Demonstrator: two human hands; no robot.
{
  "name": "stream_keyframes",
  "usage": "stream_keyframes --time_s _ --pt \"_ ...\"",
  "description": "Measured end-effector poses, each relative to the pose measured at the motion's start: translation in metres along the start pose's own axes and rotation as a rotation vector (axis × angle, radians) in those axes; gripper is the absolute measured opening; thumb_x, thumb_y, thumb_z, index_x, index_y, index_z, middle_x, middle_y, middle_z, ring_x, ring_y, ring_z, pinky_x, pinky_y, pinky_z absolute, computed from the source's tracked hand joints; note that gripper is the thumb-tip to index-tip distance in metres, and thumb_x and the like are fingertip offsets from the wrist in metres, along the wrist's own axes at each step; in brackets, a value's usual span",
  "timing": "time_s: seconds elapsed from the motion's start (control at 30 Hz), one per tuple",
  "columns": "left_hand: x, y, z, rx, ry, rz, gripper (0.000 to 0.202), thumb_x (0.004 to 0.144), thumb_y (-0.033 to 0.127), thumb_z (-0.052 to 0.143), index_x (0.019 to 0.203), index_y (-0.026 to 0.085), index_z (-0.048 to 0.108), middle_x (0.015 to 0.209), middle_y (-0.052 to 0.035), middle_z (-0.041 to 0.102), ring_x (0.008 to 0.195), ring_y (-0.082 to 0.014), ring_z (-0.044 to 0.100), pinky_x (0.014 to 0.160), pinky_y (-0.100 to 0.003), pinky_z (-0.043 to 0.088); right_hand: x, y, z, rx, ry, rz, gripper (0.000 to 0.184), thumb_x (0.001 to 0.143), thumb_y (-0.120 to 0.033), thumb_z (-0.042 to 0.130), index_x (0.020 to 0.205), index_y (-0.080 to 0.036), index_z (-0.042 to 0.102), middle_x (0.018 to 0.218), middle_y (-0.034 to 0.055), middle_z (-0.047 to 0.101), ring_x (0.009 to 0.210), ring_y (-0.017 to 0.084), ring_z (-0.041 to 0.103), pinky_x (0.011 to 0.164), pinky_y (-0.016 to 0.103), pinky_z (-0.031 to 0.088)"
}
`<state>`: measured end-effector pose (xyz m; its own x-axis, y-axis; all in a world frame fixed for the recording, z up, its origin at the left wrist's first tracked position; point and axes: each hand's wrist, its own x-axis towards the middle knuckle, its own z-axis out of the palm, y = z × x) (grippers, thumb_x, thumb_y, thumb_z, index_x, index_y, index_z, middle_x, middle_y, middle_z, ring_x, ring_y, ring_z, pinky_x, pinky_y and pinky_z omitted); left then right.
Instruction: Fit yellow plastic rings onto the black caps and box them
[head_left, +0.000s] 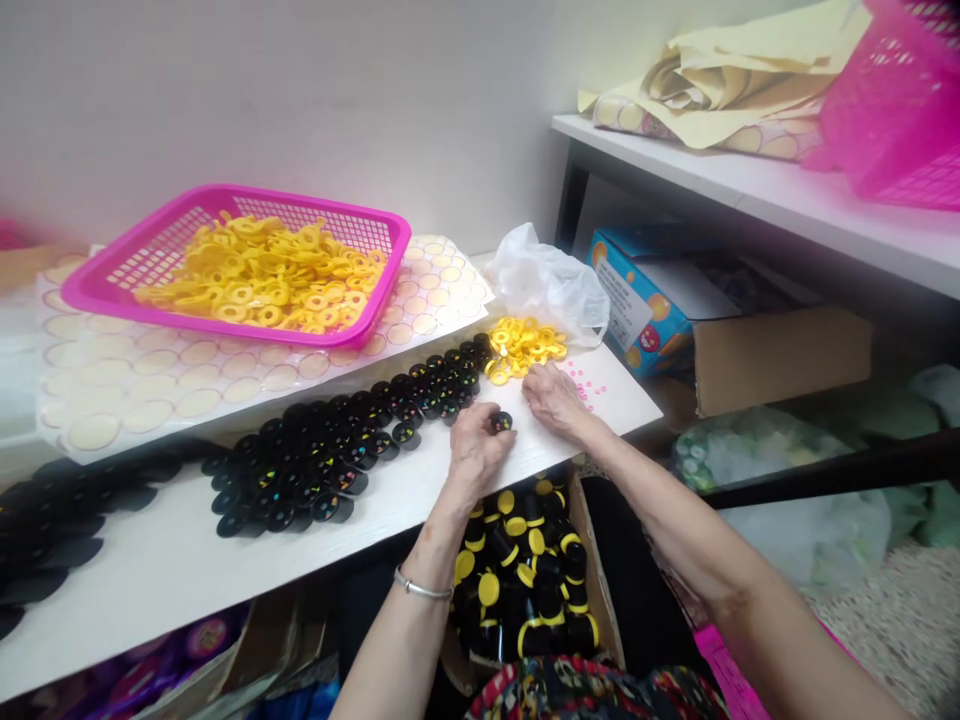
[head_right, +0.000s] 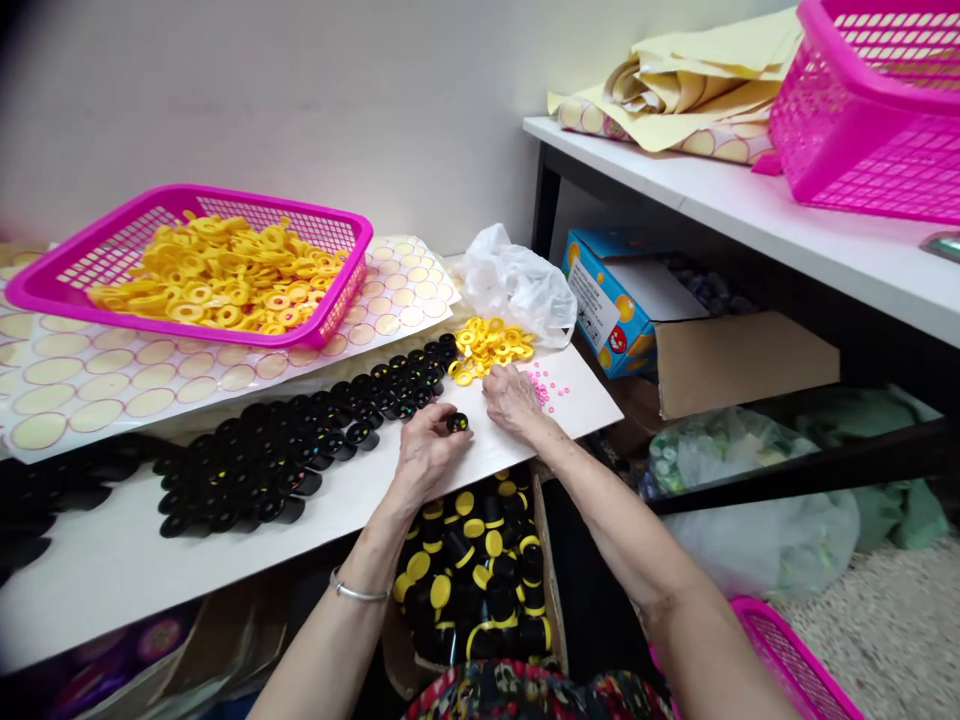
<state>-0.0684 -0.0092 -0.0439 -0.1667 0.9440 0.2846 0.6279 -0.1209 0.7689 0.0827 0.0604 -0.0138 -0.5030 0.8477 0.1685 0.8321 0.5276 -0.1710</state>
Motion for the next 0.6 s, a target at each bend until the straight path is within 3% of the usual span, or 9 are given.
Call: stream_keyframes --time_s 0.17,0.33,0.6 --pt "-0.009 -0.009 0.001 -0.156 0.025 -0.054 0.028 0.057 0.021 0.071 0.084 0.018 0.065 0.075 -0.0004 0.063 0.072 -0.015 0.054 0.068 -0.028 0.044 -0.011 -0.01 -0.001 -0.018 0.012 -0.138 0.02 0.085 -0.012 0.039 0.081 -0.014 0.059 0.09 0.0088 0.056 0.085 0.02 0.042 0.071 0.031 0.03" --pt "-0.02 -0.011 -0.012 -0.181 0.039 -0.013 0.021 0.054 0.017 0.07 0.075 0.018 0.066 0.074 -0.0002 0.062 0.072 -0.015 0.055 0.07 -0.028 0.046 -0.017 -0.024 0.005 -0.055 -0.129 -0.272 0.017 0.078 -0.009 0.044 0.08 -0.015 0.06 0.09 0.0089 0.055 0.084 0.021 0.039 0.067 0.033 0.028" --pt "-0.026 -0.02 -0.018 -0.332 0.001 -0.016 0.029 0.054 0.023 0.076 0.081 0.018 0.068 0.078 -0.0019 0.063 0.074 -0.0148 0.058 0.07 -0.028 0.048 -0.001 -0.024 0.001 0.063 -0.18 -0.092 0.017 0.082 -0.015 0.042 0.077 -0.014 0.058 0.085 0.0088 0.054 0.084 0.02 0.041 0.067 0.03 0.029"
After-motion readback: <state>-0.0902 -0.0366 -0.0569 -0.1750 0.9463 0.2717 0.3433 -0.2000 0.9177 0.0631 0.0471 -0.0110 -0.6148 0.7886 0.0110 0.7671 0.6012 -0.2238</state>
